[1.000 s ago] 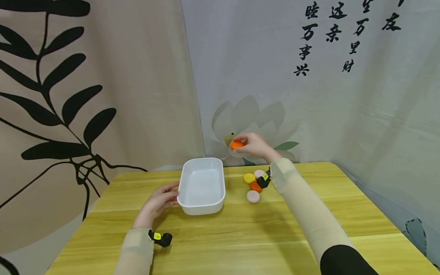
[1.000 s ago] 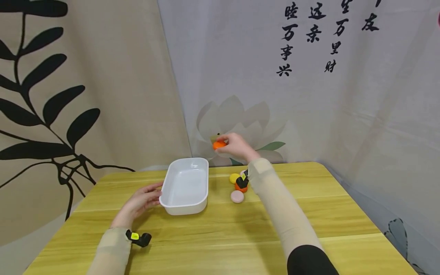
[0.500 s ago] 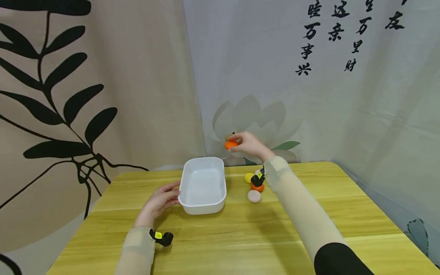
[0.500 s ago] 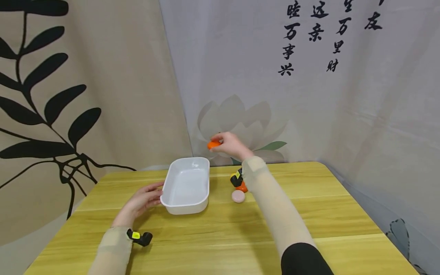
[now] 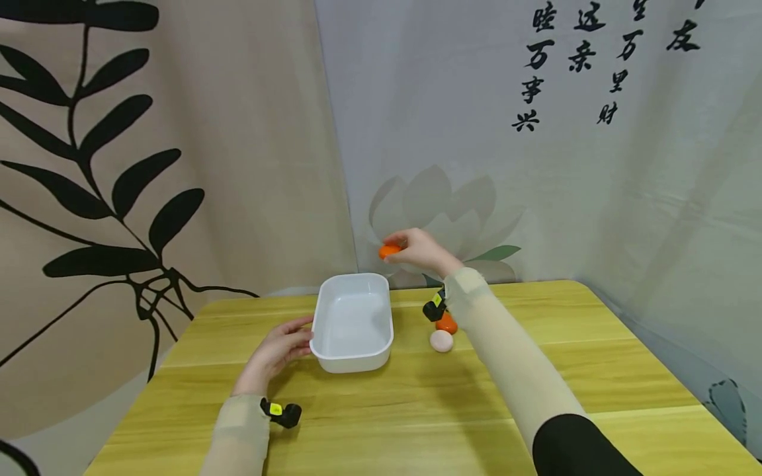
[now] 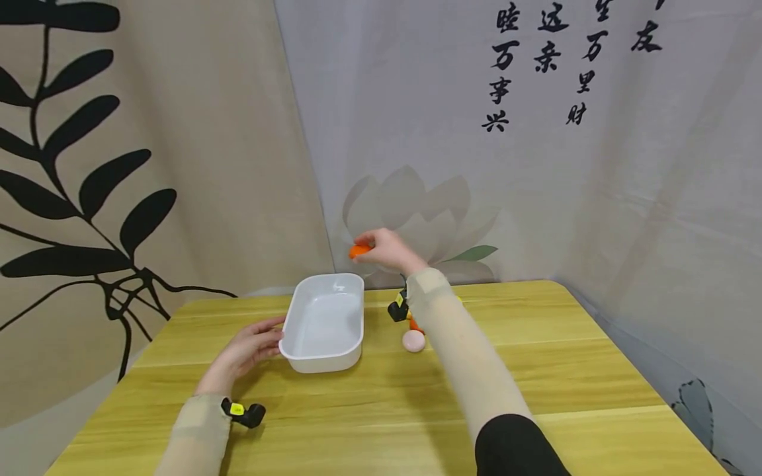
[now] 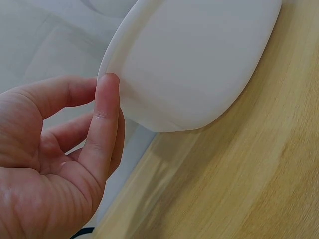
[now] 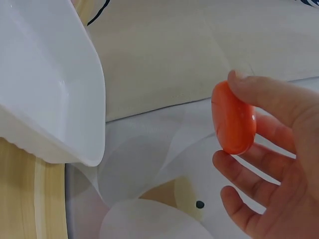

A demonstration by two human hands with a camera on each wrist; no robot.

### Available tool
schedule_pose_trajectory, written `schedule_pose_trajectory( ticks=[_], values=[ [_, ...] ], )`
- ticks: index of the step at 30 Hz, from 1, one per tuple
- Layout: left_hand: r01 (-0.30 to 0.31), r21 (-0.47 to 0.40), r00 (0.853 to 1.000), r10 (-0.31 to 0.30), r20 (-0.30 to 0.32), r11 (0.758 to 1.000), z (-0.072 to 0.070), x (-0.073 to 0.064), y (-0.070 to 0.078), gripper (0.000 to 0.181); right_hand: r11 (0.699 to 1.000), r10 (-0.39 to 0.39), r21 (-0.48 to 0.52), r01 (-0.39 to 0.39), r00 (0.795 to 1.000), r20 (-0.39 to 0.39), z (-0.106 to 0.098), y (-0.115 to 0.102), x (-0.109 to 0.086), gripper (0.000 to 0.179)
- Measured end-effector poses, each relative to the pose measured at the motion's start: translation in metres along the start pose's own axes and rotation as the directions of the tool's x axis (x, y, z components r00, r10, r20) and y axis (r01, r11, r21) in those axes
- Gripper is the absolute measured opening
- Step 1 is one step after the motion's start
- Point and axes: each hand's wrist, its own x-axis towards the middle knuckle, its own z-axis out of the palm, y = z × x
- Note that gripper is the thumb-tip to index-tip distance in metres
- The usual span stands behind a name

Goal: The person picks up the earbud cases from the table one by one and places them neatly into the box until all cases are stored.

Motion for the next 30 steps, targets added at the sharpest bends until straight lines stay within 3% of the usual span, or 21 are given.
schedule_pose_trajectory(
  ticks=[18,30],
  values=[
    [0.000,-0.010,1.000,0.000,0.009,1.000,0.000,0.000,0.002,0.052,0.999,-0.028,-0.027,0.029,1.000,0.002,0.009,-0.007,0.014,0.046],
    [-0.002,-0.032,1.000,0.002,0.000,0.999,0.003,-0.001,-0.001,0.053,0.997,-0.052,0.048,0.052,0.999,0.001,0.022,-0.007,0.024,0.049]
  ],
)
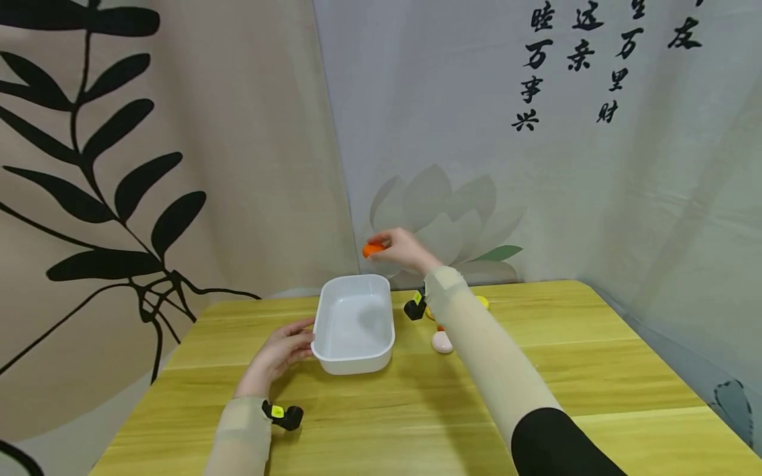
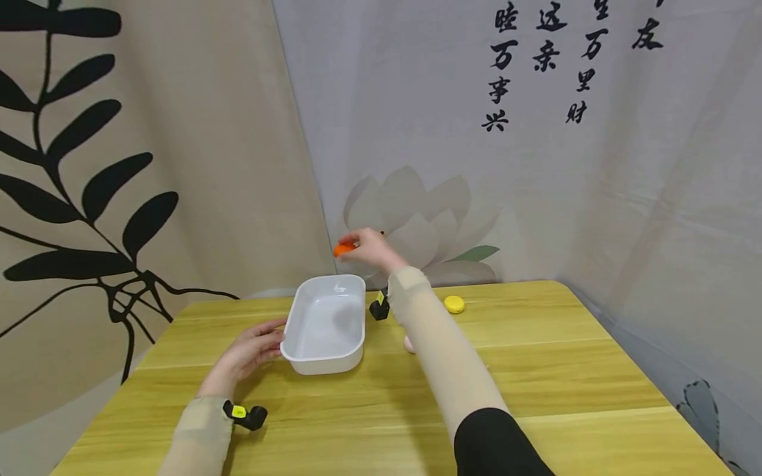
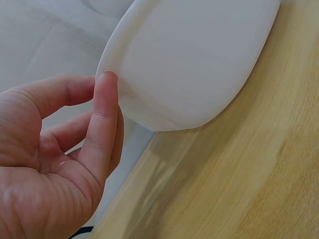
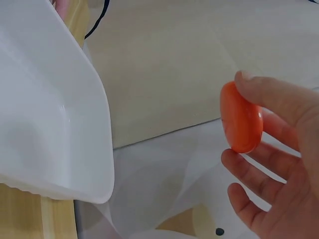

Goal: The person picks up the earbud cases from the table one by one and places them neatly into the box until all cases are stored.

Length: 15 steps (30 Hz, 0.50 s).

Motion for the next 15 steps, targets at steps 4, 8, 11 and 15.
schedule_pose_trajectory(
  ticks=[4,8,11,15],
  values=[
    [0.003,-0.004,1.000,-0.003,-0.003,1.000,0.000,-0.001,-0.002,0.053,1.000,-0.002,0.007,0.002,1.000,0.003,0.005,0.000,0.004,0.049],
    [-0.001,0.002,1.000,0.001,0.003,1.000,-0.001,-0.002,-0.002,0.053,1.000,0.003,-0.005,-0.003,1.000,0.001,0.010,-0.003,0.006,0.048],
    [0.001,0.006,1.000,-0.001,0.002,1.000,-0.001,-0.003,0.000,0.053,1.000,-0.004,-0.028,0.004,1.000,-0.002,0.014,-0.003,0.009,0.048],
    [0.000,0.007,1.000,0.000,-0.006,1.000,0.001,-0.004,0.002,0.052,0.999,-0.021,-0.047,0.020,1.000,-0.009,0.020,-0.001,0.015,0.045]
  ],
)
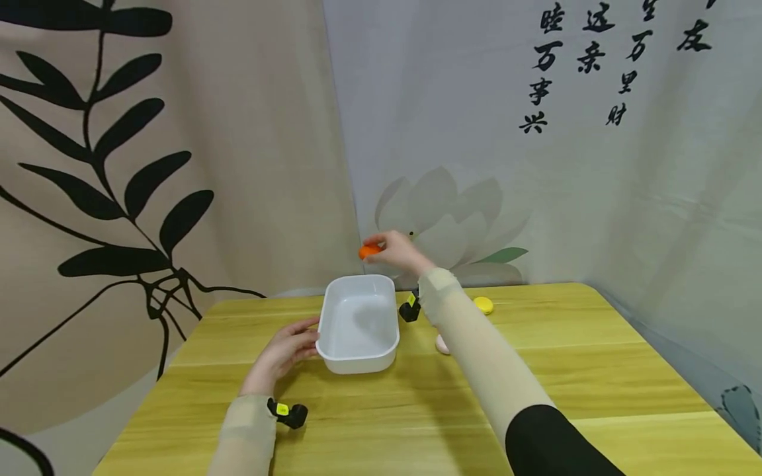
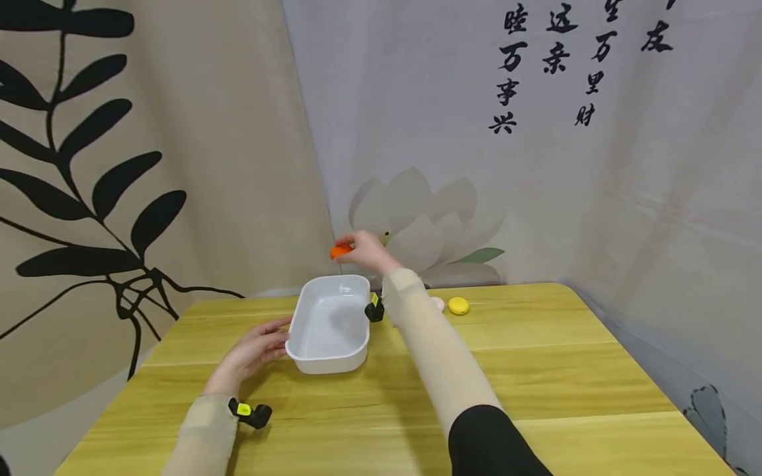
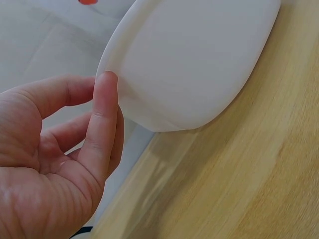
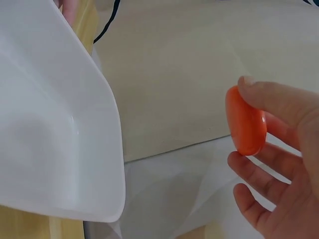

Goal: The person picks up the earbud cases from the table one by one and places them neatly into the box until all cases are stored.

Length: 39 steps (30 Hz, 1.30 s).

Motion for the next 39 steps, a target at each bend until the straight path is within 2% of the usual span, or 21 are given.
schedule_pose_trajectory(
  ticks=[9,22,32,39],
  values=[
    [-0.003,0.006,1.000,0.003,-0.003,1.000,0.000,0.001,-0.001,0.051,1.000,-0.002,-0.006,0.002,1.000,0.004,0.008,-0.004,-0.001,0.044],
    [-0.007,0.009,1.000,0.007,-0.007,1.000,-0.001,0.004,-0.003,0.050,0.999,0.042,0.013,-0.041,0.998,-0.039,0.022,0.006,0.004,0.043],
    [-0.021,-0.007,1.000,0.021,0.012,1.000,0.001,0.002,0.001,0.054,1.000,0.015,0.001,-0.015,0.999,-0.031,0.033,0.017,0.009,0.042],
    [-0.022,-0.020,1.000,0.023,0.016,1.000,0.001,0.001,0.001,0.053,0.999,0.036,-0.009,-0.036,0.999,-0.035,0.043,0.019,0.008,0.043]
  ],
)
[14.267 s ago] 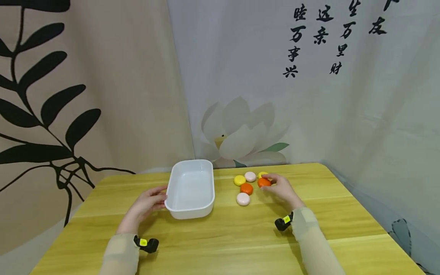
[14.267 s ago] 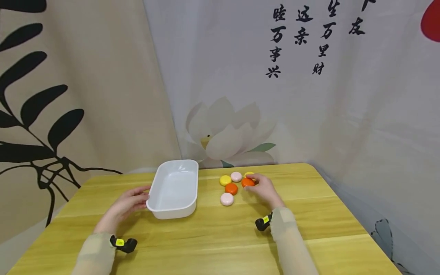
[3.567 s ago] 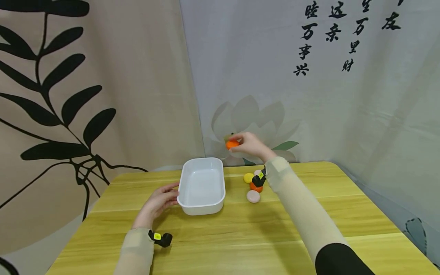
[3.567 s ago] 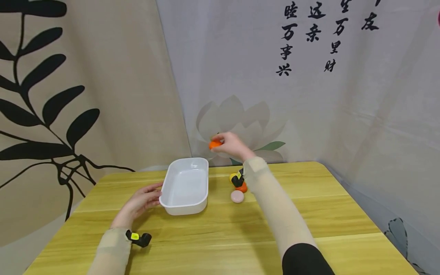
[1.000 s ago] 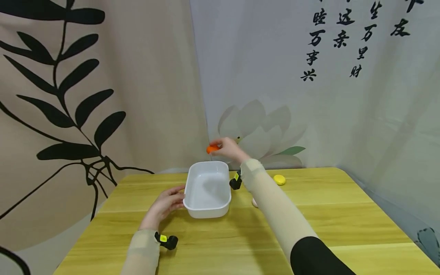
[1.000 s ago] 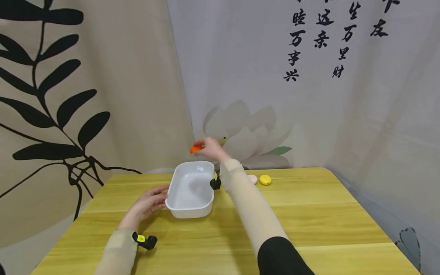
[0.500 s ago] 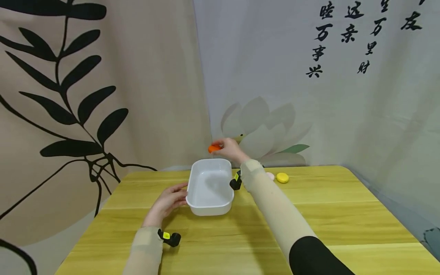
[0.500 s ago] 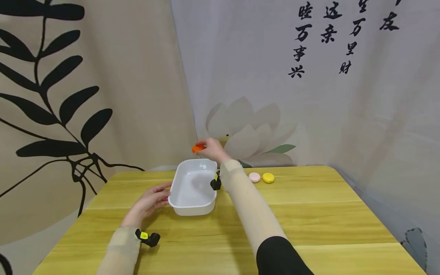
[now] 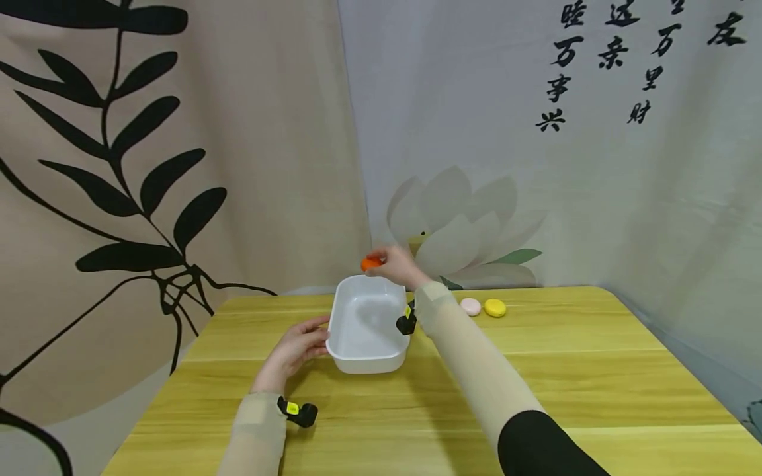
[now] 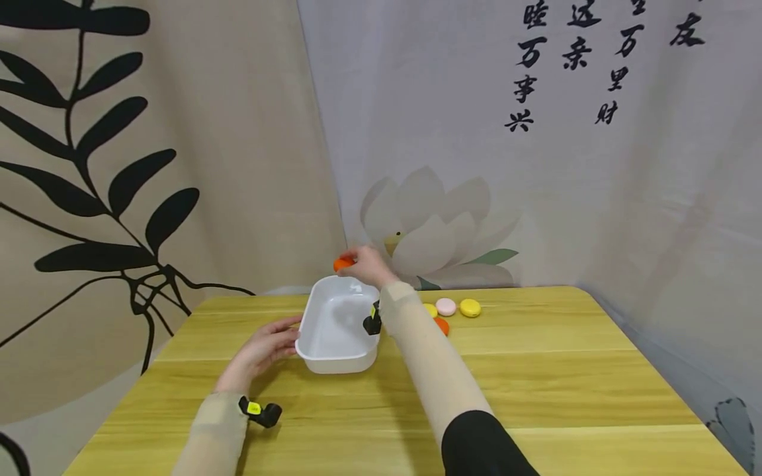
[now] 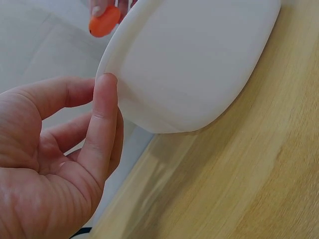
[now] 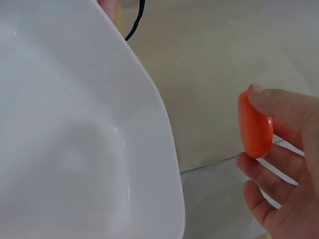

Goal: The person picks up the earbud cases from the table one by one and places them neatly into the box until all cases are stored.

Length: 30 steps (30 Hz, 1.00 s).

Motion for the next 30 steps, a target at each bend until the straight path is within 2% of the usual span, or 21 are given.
schedule_pose_trajectory(
  ticks=[11,23,30],
  values=[
    [0.004,0.010,1.000,-0.004,-0.011,1.000,0.000,0.000,-0.002,0.052,0.998,0.041,0.037,-0.041,0.999,0.001,0.017,0.006,0.001,0.043],
    [0.013,-0.004,1.000,-0.013,-0.017,1.000,0.002,0.000,-0.003,0.053,0.969,0.135,0.211,-0.128,0.991,-0.016,0.037,0.023,0.002,0.042],
    [0.016,-0.011,1.000,-0.016,-0.018,1.000,0.001,0.000,-0.001,0.054,0.965,0.160,0.211,-0.153,0.987,-0.017,0.042,0.027,0.002,0.041]
  ],
)
